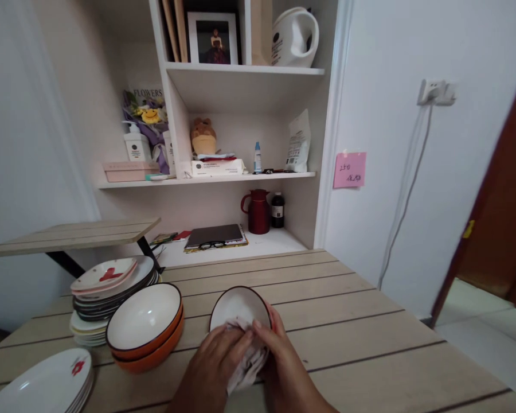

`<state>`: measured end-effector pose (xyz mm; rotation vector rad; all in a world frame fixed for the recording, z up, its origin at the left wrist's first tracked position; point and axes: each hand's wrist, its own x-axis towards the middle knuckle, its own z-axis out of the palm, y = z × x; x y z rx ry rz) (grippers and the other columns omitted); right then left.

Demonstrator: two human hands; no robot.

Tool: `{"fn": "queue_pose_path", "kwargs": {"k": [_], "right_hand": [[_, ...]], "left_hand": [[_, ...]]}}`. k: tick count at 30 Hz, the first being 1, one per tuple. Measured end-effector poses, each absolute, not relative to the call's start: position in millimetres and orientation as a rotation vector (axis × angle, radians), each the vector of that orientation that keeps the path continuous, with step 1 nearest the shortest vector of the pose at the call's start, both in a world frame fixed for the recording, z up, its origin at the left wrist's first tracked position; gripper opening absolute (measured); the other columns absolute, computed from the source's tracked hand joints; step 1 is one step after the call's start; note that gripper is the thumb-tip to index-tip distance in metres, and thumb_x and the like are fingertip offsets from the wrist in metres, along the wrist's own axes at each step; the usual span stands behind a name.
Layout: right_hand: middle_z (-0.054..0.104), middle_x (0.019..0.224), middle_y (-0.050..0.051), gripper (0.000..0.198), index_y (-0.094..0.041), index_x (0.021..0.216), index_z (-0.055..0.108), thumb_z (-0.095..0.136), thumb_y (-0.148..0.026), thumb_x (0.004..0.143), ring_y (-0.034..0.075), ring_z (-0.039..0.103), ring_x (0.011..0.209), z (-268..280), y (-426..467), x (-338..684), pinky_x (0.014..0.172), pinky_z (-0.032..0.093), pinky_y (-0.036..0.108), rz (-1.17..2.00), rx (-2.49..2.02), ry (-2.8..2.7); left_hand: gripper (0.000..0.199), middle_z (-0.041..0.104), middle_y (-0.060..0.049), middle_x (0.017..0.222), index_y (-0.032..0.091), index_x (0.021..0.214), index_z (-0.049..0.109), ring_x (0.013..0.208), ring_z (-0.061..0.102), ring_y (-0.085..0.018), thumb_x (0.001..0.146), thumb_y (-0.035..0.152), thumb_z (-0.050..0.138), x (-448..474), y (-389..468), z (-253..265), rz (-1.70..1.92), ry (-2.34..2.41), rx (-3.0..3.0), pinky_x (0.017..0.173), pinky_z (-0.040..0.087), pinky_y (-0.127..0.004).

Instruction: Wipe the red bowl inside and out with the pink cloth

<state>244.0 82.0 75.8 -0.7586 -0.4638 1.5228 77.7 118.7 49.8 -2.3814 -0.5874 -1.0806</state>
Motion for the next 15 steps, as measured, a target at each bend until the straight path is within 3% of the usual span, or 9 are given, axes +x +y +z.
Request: {"fn": "queue_pose_path", "kwargs": {"k": [4, 9, 15], "right_hand": [[0.081, 0.1, 0.001, 0.087, -0.036, 0.147, 0.049, 0.089, -0.047, 0.07, 0.029, 0.074, 0.091, 88.2, 88.6, 237.5, 0.077, 0.05, 0.037, 1.552, -0.839, -0.545], [0.081, 0.098, 0.001, 0.069, -0.03, 0.138, 0.059, 0.087, -0.042, 0.076, 0.024, 0.073, 0.092, 83.3, 106.0, 232.2, 0.088, 0.05, 0.035, 1.559, -0.799, -0.556], [0.079, 0.088, 0.0, 0.07, -0.029, 0.141, 0.054, 0.085, -0.039, 0.08, 0.022, 0.07, 0.076, 64.1, 118.2, 243.4, 0.072, 0.05, 0.032, 1.638, -0.751, -0.481]], "left_hand": [[0.044, 0.073, -0.006, 0.117, 0.029, 0.148, 0.057, 0.108, 0.067, -0.02, 0.11, 0.019, 0.035, 79.8, 118.9, 44.4, -1.071, -0.658, -2.389, 0.097, 0.053, -0.037], [0.037, 0.075, -0.003, 0.111, 0.028, 0.13, 0.069, 0.107, 0.066, -0.018, 0.112, 0.025, 0.037, 81.4, 128.3, 36.8, -1.188, -0.669, -2.299, 0.105, 0.047, -0.038], [0.037, 0.076, -0.001, 0.117, 0.023, 0.123, 0.07, 0.113, 0.066, -0.015, 0.114, 0.026, 0.033, 66.9, 134.9, 45.9, -0.925, -0.59, -2.279, 0.111, 0.044, -0.034]]}}
